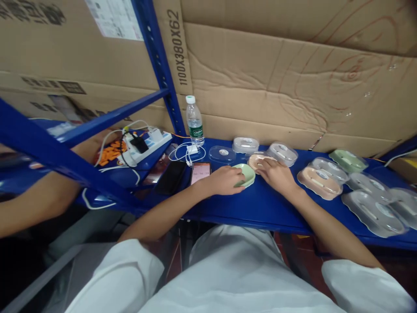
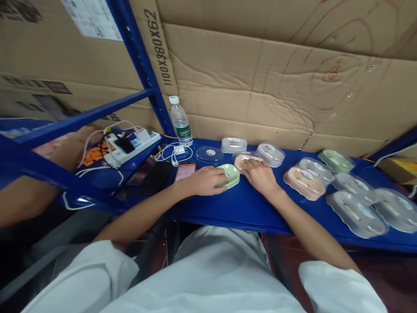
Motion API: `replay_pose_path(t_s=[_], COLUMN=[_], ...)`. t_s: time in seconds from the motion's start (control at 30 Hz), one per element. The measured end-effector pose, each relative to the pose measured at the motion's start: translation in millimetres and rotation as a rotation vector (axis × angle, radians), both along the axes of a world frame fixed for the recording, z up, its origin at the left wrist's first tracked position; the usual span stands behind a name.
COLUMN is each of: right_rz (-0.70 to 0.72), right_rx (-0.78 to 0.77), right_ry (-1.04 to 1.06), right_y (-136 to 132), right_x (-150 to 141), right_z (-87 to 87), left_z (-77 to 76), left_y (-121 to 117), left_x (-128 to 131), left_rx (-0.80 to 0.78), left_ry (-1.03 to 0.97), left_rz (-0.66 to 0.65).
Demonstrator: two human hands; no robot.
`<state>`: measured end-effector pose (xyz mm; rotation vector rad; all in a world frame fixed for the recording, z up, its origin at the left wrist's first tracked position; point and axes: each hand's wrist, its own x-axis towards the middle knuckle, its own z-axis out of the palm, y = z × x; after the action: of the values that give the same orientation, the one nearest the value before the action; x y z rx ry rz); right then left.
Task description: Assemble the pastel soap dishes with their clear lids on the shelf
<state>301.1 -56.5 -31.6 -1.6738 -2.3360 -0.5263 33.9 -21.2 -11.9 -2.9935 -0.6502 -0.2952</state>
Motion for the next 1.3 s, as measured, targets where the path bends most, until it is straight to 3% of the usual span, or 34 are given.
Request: replay_pose_path(t_s=[0.17,0.33,0.47,0.6,0.8,0.93,1.13,1.3], right_rz=[-0.073,0.010,0.059,0.131,0.065,0.065,0.065,-0.277], right_rx=[-0.043,-0.159,-0.204,-0.227,-0.047,0.026,-0.046,-0.141], right_ry=[-0.002,0.011,0.115,0.242,0.420,0.581,0.551,0.316], right_y=[1.6,6.8,11.9,10.1,8.4,6.5,14.3,41.6], right_x=[0.9,7.8,16.9,22.5,29.3,30.4,34.2,64.7], right_z=[-4.6,-5.0,-2.8,2.3,15.0,20.3,28.7,49.6], left_z=[-4.5,-13.5,-12.2,-3.1,0.7,-10.3,-23.6,-23.7], left_y=[4.4,4.5,9.0,17.0,34.2,49.6,60.1,56.8], left_x=[1.7,6.0,1.2,-7.3,-16.4,-19.4,-17.2,-15.1], left_rx=[-0.019,-0.060,-0.225,-0.394,-0.255,-0.067,-0.060,-0.060], left_ry=[-0.048,-0.101,-0.179,-0.386,-0.555,-0.390,-0.246,-0.240], left_rz=[0.018,-0.026,-0.073,-0.070,0.035,0.064,0.018,0.026])
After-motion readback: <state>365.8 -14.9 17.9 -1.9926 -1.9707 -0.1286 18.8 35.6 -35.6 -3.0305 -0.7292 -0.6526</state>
